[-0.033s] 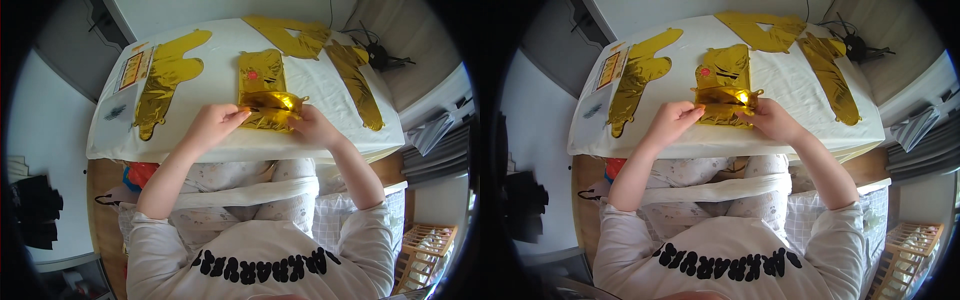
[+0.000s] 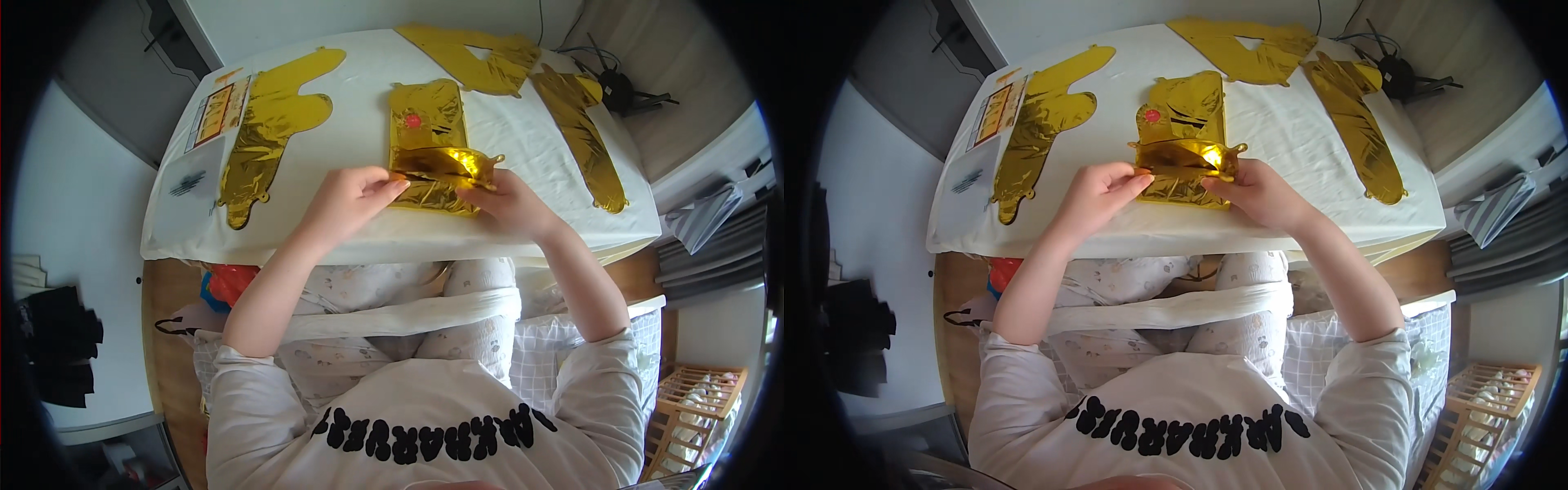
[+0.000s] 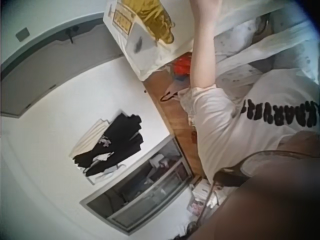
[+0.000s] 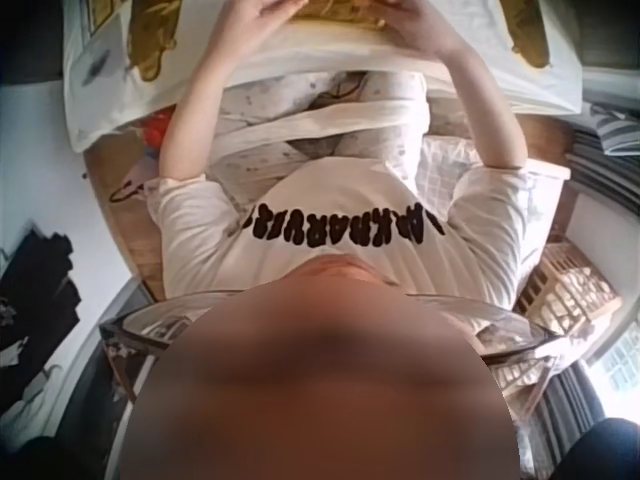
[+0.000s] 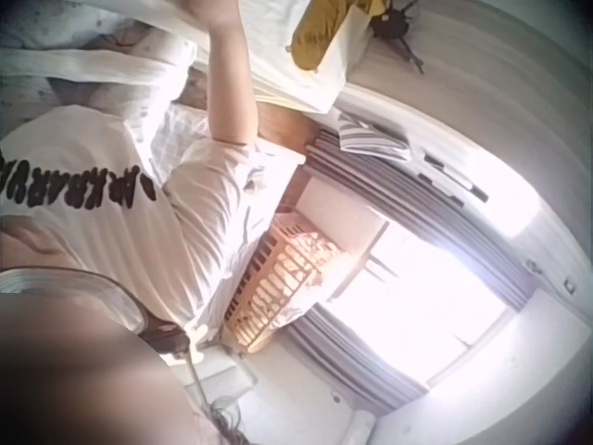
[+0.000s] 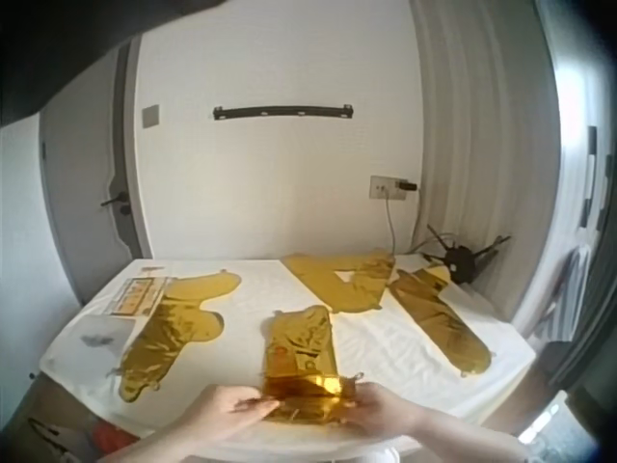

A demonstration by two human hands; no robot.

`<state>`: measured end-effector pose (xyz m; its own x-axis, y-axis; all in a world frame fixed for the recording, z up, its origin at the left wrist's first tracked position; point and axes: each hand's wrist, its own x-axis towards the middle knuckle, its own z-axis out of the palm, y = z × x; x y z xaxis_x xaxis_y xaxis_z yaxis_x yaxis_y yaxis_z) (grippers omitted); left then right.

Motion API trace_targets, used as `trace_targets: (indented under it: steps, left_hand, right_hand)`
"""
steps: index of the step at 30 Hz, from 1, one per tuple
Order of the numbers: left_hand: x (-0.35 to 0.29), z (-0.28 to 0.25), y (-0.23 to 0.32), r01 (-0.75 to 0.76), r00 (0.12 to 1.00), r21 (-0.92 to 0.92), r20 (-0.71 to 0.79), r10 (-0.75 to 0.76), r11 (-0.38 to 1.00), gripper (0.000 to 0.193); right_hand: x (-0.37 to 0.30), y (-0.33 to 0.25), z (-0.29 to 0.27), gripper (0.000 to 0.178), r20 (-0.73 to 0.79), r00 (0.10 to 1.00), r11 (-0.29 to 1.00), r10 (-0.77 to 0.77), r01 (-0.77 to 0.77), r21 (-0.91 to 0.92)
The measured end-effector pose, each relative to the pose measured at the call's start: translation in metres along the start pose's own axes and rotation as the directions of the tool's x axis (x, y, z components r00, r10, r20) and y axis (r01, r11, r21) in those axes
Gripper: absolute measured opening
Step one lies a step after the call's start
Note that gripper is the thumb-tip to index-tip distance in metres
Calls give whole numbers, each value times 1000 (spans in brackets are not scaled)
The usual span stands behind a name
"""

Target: Folding gold foil character balloons and placing them into clear plastic packaging sleeves with paper inserts.

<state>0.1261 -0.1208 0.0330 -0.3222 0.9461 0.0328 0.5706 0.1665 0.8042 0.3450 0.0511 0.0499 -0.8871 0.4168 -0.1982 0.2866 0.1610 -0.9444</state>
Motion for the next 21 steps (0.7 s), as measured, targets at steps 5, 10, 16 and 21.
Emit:
trace_targets:
  steps: [5,10,16,21]
  left_hand:
    - [-4,8,-8,-153,981,-227,-149,121,962,45]
    - [-16,11,-6,-159,978,-160,-163,133,974,83]
    - [-17,10,-2,-121,986,-126,-132,104,985,86]
    - [-18,12,-6,-111,987,-168,-130,89,980,89]
  right_hand:
    - [6,7,-6,30,12,999,999,-53,53,2]
    - [15,16,-6,30,-16,1000,1000,-27,27,-15]
    - [25,22,-6,30,-36,999,1000,2,-3,-27]
    - [18,-3,-5,30,-29,994,994,102,-103,-39]
